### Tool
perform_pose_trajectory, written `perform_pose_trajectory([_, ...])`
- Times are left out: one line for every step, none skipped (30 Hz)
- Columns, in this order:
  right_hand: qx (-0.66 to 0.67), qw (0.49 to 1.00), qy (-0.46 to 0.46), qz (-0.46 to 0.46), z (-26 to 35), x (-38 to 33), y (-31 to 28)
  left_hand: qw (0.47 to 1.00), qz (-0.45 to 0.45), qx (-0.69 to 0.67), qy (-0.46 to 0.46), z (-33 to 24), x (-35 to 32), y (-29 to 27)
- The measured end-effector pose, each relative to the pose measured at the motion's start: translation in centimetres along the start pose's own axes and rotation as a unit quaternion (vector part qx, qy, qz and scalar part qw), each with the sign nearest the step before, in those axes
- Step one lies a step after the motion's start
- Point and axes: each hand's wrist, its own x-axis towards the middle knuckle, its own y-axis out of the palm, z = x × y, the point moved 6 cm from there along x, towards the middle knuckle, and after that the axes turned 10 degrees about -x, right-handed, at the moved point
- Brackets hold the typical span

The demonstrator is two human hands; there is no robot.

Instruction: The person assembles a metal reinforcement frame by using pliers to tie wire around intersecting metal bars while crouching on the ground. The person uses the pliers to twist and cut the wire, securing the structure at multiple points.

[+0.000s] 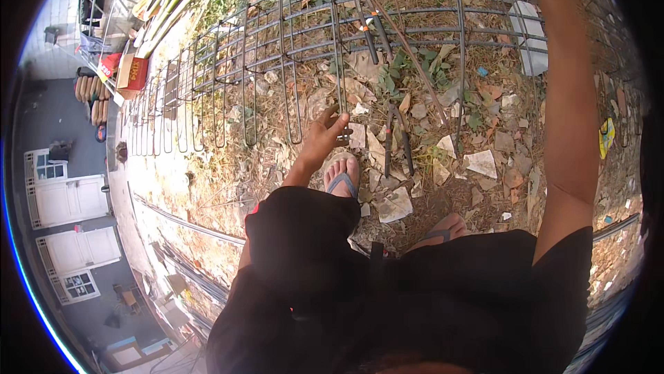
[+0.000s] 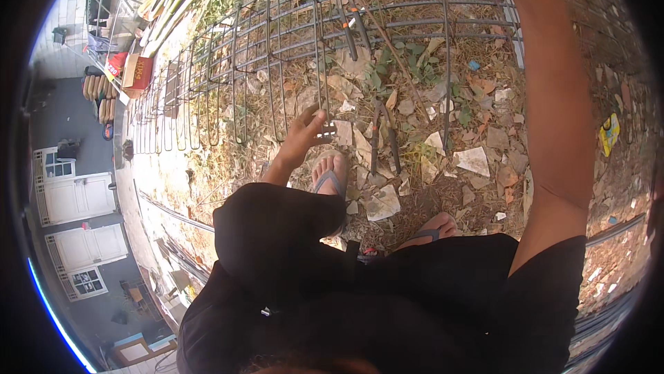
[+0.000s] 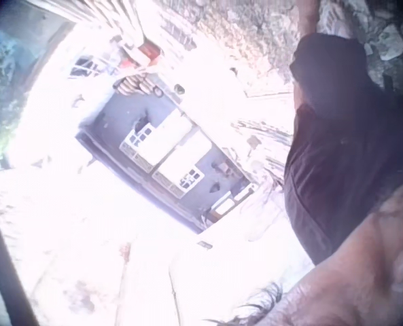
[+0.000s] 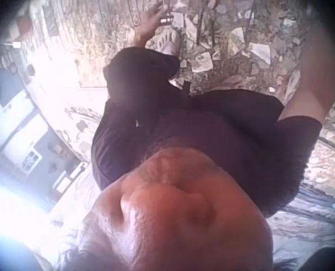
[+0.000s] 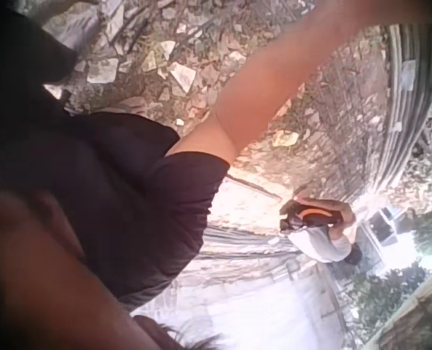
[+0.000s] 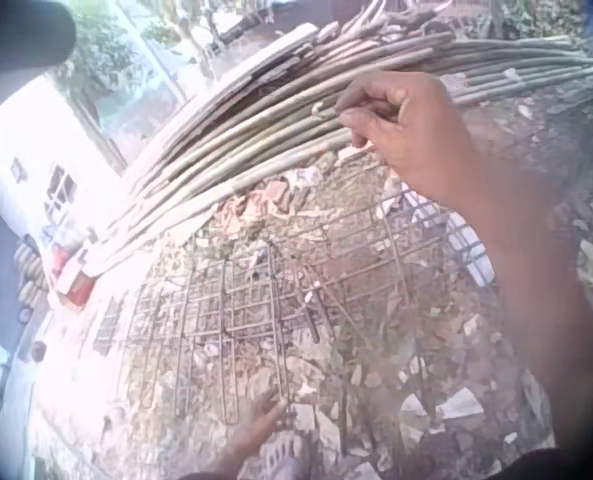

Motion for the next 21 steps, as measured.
perform_pose_trajectory([0.012, 1.0, 0.027, 0.007, -0.4, -0.6, 1.0, 1.0, 0.0, -0.004, 0.01, 0.3, 0.5, -0.2])
perform_pose_trajectory([0.013, 0.998, 0.038, 0.043, -0.8, -0.7, 2.2, 1.0, 0.001, 0.004, 0.015, 0.5, 1.0, -0.2])
perform_pose_trajectory([0.012, 0.996, 0.049, 0.079, -1.1, -0.8, 3.4, 1.0, -0.003, 0.012, 0.023, 0.3, 1.5, -0.3])
perform_pose_trajectory([0.01, 0.989, 0.095, 0.11, -1.9, -1.0, 4.3, 0.999, -0.014, 0.016, 0.043, -0.2, 1.9, -0.4])
perform_pose_trajectory([0.006, 0.98, 0.141, 0.139, -2.6, -1.5, 5.0, 0.998, -0.007, 0.025, 0.057, -0.5, 2.3, -0.1])
perform_pose_trajectory([0.0, 0.968, 0.188, 0.168, -3.4, -1.9, 5.7, 0.998, -0.007, 0.015, 0.065, -0.7, 2.6, 0.3])
perform_pose_trajectory([0.007, 0.973, 0.167, 0.157, -3.5, -1.9, 6.0, 0.998, -0.003, 0.033, 0.059, -0.7, 2.8, 0.5])
perform_pose_trajectory([0.012, 0.978, 0.148, 0.147, -3.5, -1.9, 6.1, 0.997, 0.002, 0.05, 0.051, -0.6, 3.0, 0.8])
perform_pose_trajectory([0.017, 0.982, 0.13, 0.139, -3.6, -1.9, 6.2, 0.996, 0.005, 0.065, 0.061, -0.6, 3.1, 0.9])
perform_pose_trajectory([-0.037, 0.98, 0.112, 0.16, -3.8, -2.2, 6.6, 0.994, 0.007, 0.08, 0.071, -0.6, 3.1, 0.9])
perform_pose_trajectory([-0.091, 0.975, 0.093, 0.181, -3.9, -2.5, 7.0, 0.992, -0.02, 0.109, 0.052, -0.2, 3.2, 0.5])
perform_pose_trajectory([-0.142, 0.962, 0.094, 0.212, -4.3, -2.9, 7.5, 0.993, 0.013, 0.086, 0.081, -0.4, 3.3, 0.8])
perform_pose_trajectory([-0.171, 0.949, 0.091, 0.249, -4.5, -3.5, 8.3, 0.993, 0.017, 0.077, 0.083, -0.2, 3.4, 0.8])
perform_pose_trajectory([-0.2, 0.929, 0.108, 0.293, -4.9, -4.2, 9.2, 0.994, 0.022, 0.071, 0.08, 0.0, 3.5, 0.7])
perform_pose_trajectory([-0.227, 0.908, 0.128, 0.329, -5.3, -4.9, 10.1, 0.99, 0.007, 0.065, 0.125, -0.4, 3.5, 0.5])
perform_pose_trajectory([-0.229, 0.914, 0.087, 0.323, -4.7, -5.3, 11.1, 0.991, 0.014, 0.054, 0.123, -0.3, 3.7, 0.5])
perform_pose_trajectory([-0.228, 0.921, 0.048, 0.313, -3.9, -6.0, 12.3, 0.992, 0.021, 0.041, 0.12, -0.1, 3.8, 0.5])
perform_pose_trajectory([-0.227, 0.924, 0.01, 0.307, -3.2, -6.6, 13.4, 0.995, 0.015, 0.04, 0.09, 0.4, 4.0, 0.4])
perform_pose_trajectory([-0.252, 0.902, -0.004, 0.349, -3.0, -7.6, 14.9, 0.997, 0.025, 0.017, 0.072, 0.8, 4.1, 0.4])
perform_pose_trajectory([-0.27, 0.891, -0.035, 0.363, -2.4, -8.6, 16.3, 0.996, 0.034, 0.007, 0.079, 1.0, 4.1, 0.3])
perform_pose_trajectory([-0.296, 0.873, -0.051, 0.384, -2.0, -9.6, 17.8, 0.996, 0.035, 0.005, 0.077, 1.1, 4.3, 0.1])
